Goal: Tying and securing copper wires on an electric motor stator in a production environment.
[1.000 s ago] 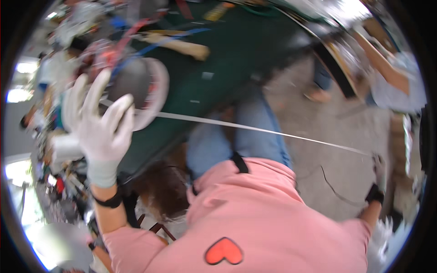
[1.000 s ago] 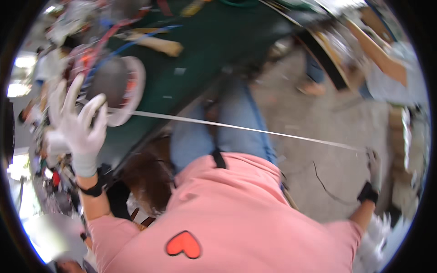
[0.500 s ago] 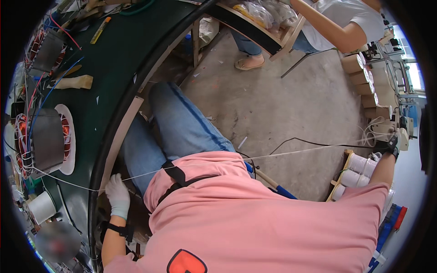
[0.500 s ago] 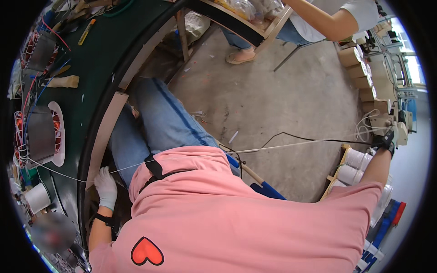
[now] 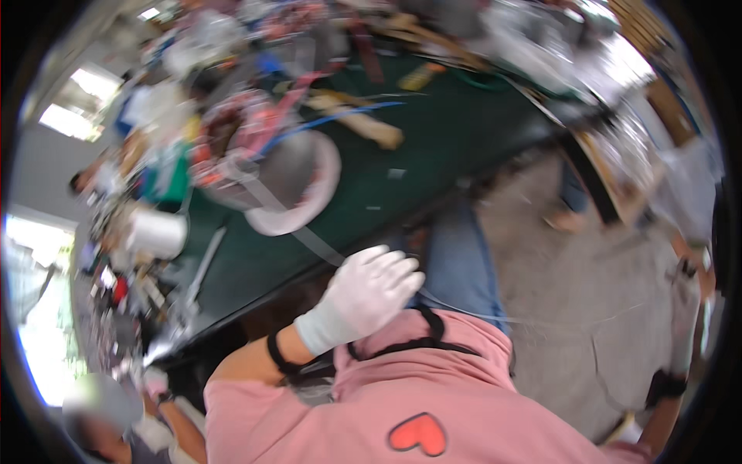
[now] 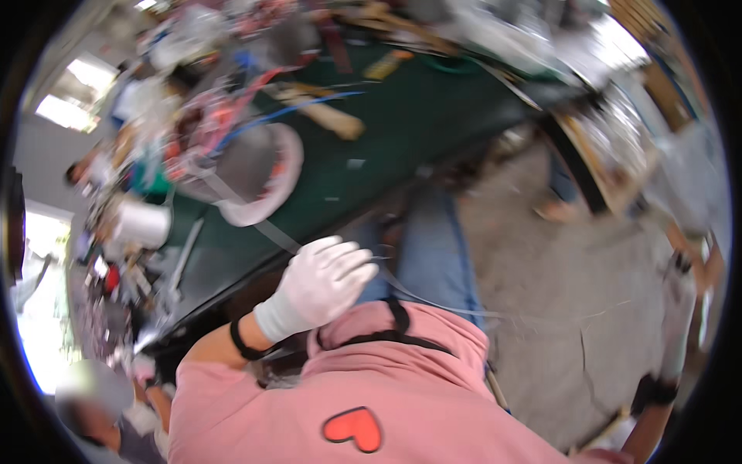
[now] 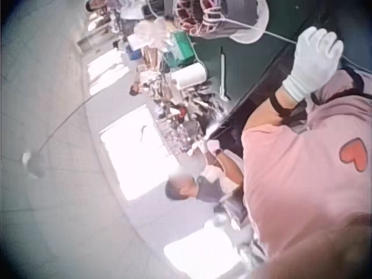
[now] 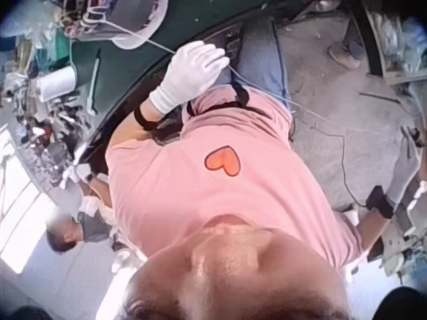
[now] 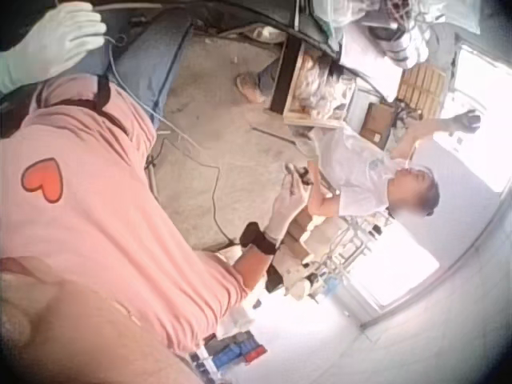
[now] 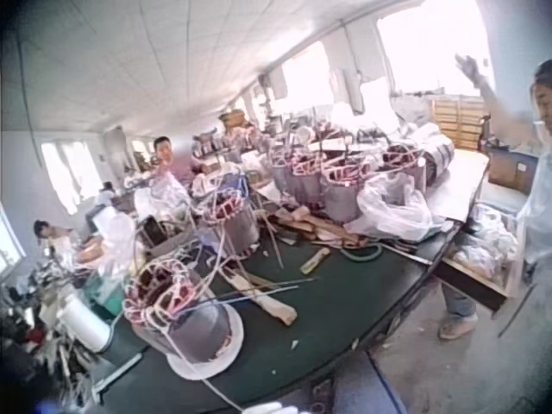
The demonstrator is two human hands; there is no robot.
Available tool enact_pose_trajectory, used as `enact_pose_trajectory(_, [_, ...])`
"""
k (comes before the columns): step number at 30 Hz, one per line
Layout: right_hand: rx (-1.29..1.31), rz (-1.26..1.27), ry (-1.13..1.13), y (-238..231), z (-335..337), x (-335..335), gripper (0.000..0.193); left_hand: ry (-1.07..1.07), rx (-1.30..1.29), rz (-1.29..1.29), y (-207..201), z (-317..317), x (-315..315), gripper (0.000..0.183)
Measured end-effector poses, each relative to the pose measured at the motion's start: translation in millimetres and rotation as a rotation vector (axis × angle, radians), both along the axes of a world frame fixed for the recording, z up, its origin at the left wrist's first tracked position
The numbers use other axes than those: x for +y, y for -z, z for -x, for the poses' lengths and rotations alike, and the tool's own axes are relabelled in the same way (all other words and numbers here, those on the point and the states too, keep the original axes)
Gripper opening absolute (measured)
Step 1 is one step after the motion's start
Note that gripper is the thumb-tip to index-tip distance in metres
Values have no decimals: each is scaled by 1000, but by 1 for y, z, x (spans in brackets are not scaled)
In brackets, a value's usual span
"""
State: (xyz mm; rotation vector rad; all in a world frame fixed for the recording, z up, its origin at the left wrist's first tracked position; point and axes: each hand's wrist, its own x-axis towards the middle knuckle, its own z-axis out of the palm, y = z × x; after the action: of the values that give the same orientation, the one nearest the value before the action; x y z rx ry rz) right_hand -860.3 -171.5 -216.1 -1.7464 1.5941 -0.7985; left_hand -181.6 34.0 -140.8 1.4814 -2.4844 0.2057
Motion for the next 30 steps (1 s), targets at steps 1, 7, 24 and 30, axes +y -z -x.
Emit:
enact_pose_trajectory(1, [262,-60,-149,-40,-81,31,26,58,80,133,-3,-21,-5,20])
enact_pose_trajectory(7, [-121,-418,-517,-66,-384,68,32,-344,37,650,-68,-150,-18,42])
enact_pose_trajectory(24, [-361,-254,-1086,-90,-640,84,22,-50,-193,462,-84,-219,3,36])
enact_pose_trajectory(30, [-522,-167,-1010,-116,-670,93,31,-226,11,327,-102,-199,-6,17])
